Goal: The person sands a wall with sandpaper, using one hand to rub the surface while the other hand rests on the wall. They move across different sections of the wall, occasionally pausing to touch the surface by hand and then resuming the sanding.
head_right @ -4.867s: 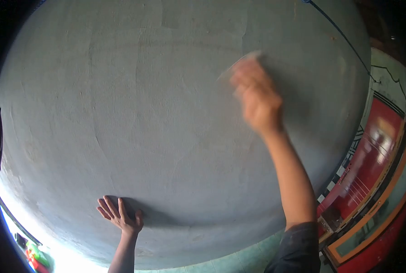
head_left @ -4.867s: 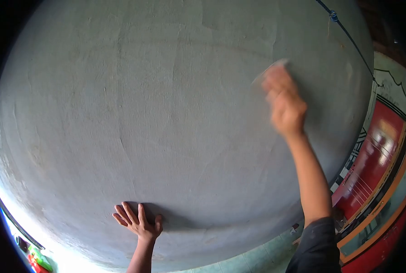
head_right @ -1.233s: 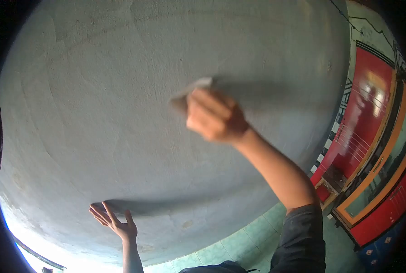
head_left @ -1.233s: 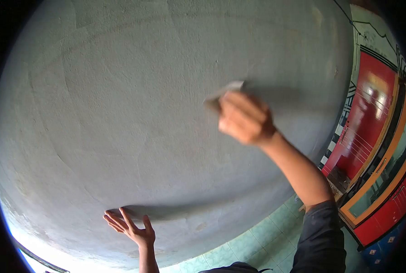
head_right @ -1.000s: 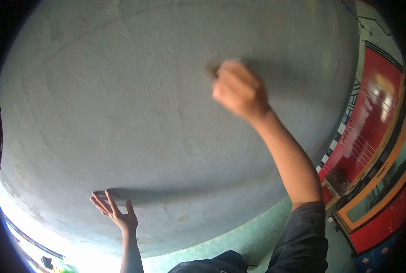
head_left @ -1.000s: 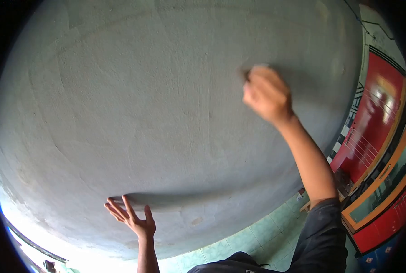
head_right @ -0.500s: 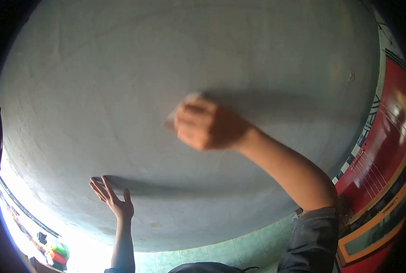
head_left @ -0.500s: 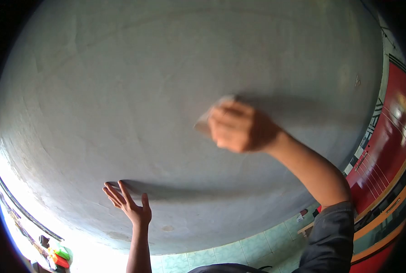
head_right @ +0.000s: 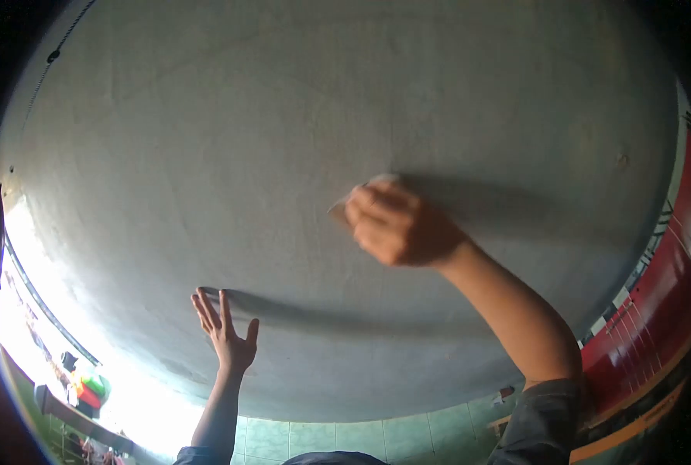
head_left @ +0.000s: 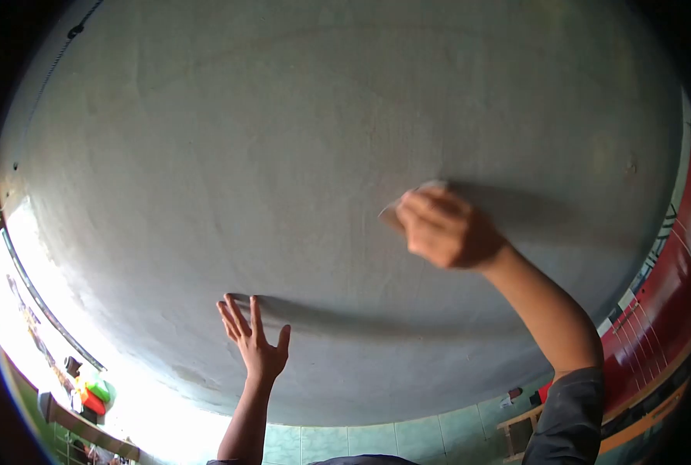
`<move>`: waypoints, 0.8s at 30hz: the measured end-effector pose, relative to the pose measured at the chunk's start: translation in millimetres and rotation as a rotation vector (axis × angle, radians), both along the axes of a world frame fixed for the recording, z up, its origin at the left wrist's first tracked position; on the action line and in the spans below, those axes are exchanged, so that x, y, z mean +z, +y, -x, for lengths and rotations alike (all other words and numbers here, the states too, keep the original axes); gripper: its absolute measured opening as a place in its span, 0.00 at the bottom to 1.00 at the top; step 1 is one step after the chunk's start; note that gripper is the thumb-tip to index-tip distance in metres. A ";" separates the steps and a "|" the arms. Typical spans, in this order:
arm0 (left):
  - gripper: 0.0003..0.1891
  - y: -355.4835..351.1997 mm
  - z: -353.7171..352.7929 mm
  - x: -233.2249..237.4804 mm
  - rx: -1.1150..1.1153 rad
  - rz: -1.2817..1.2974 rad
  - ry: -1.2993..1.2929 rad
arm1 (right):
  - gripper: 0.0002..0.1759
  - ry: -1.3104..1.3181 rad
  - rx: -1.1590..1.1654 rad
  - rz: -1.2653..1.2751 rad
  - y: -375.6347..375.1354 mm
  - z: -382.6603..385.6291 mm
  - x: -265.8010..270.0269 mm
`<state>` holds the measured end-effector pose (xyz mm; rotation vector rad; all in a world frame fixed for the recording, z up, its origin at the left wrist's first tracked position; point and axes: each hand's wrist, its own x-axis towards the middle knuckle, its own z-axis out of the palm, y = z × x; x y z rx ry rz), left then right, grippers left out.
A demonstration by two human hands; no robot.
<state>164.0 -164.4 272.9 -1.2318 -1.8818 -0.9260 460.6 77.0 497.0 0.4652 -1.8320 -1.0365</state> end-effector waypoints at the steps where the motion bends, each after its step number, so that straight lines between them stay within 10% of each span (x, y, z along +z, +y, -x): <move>1: 0.51 -1.5 2.4 -0.9 0.004 0.020 -0.002 | 0.12 0.099 -0.004 -0.041 5.3 -3.4 13.4; 4: 0.49 -9.1 21.0 -6.2 0.012 0.062 -0.026 | 0.12 0.404 -0.149 0.119 4.1 6.2 48.0; 10: 0.47 -27.0 71.0 -13.7 0.032 0.220 -0.036 | 0.09 -0.152 0.110 -0.078 -16.9 115.4 -4.0; 18: 0.50 -53.3 134.3 48.1 0.126 0.130 0.080 | 0.08 0.439 0.020 0.262 -22.8 102.7 88.4; 24: 0.47 -101.8 195.2 73.7 0.168 0.072 0.034 | 0.11 -0.206 0.156 -0.132 -66.9 191.6 -24.3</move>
